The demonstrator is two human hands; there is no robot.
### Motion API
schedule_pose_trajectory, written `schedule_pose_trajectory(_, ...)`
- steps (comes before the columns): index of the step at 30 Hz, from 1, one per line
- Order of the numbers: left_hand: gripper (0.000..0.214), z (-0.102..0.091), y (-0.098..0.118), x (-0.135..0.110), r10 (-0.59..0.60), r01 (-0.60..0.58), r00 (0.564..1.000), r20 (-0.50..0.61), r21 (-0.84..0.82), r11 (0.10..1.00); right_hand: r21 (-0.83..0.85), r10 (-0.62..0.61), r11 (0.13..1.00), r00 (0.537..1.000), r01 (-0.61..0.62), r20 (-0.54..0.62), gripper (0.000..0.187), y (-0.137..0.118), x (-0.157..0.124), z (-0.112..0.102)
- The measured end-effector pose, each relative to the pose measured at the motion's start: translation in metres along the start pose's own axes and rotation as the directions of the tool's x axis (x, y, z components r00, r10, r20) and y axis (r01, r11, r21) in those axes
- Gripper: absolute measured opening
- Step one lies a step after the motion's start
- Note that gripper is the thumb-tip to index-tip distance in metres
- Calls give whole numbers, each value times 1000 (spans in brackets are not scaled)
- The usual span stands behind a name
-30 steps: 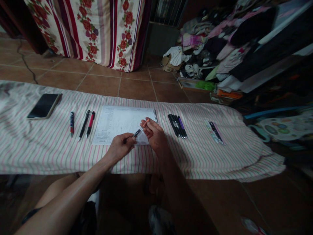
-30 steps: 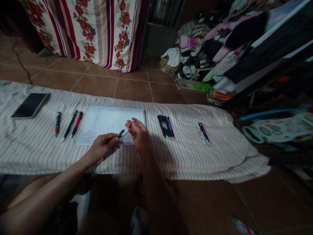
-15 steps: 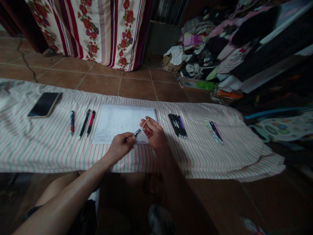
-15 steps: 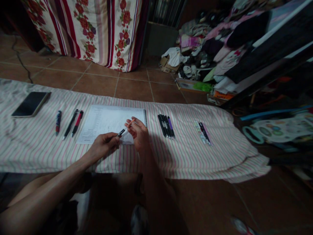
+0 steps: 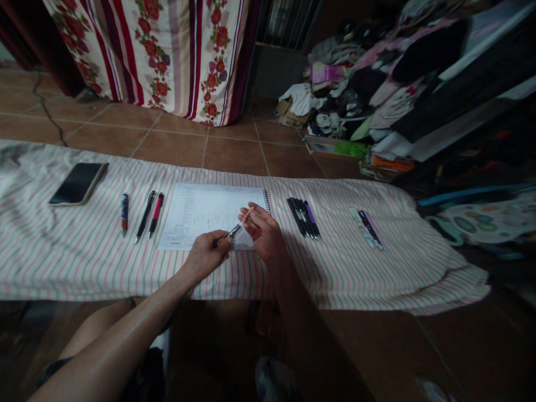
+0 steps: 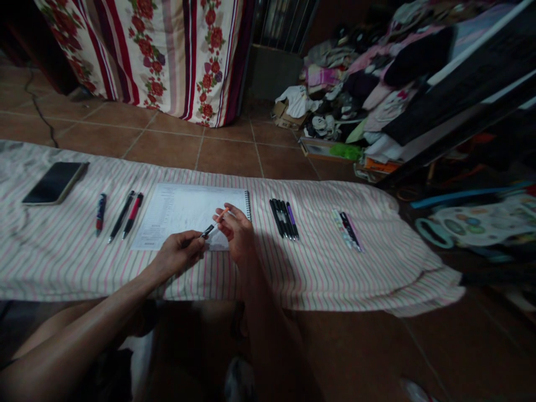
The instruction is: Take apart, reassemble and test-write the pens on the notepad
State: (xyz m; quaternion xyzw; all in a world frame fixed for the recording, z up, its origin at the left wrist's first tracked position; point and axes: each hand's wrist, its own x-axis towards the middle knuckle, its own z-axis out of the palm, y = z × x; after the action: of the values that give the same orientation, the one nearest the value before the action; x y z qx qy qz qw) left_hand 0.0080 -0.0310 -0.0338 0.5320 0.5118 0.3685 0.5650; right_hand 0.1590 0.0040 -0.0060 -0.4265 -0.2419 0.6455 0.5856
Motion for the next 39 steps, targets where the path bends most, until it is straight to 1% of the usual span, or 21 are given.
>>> schedule_pose_trajectory(7, 26, 1, 5, -1, -20, 20, 1000, -9, -16, 1000, -1, -9, 1000, 1000, 9, 0, 27, 0, 1, 1)
schedule_pose_trajectory(11, 27, 1, 5, -2, -9, 9, 1000, -12, -23, 1000, -1, -51, 999, 998, 51, -37, 28, 1, 2, -1)
schedule_pose_trajectory(16, 29, -1, 2, -3, 1, -2, 1000, -10, -35, 999, -1, -120, 993, 989, 120, -84, 25, 0, 5, -3)
schedule_pose_trajectory(19, 30, -3, -1, -2, 6, -7, 1000, -24, -39, 999, -21, -141, 990, 989, 140, -52, 25, -1, 5, -3)
schedule_pose_trajectory(23, 29, -5, -2, -1, 9, -12, 999, -52, -40, 999, -66, -118, 991, 993, 117, -9, 24, -2, 2, -1)
schedule_pose_trajectory(29, 25, -6, 9, -3, 4, -10, 996, -87, -69, 998, -165, -116, 980, 993, 114, -5, 22, 0, -1, 1)
schedule_pose_trajectory(33, 24, -6, 13, -3, -1, -9, 995, -102, -105, 994, -214, -131, 968, 991, 130, 9, 27, -1, -2, 2)
schedule_pose_trajectory(36, 25, -6, 14, -3, -21, 10, 995, -99, -118, 993, -206, -154, 967, 988, 151, 0, 30, -1, -1, 2)
schedule_pose_trajectory(39, 25, -6, 19, -5, -53, 37, 993, -109, -144, 989, -195, -184, 965, 983, 178, -16, 25, 3, 3, -1)
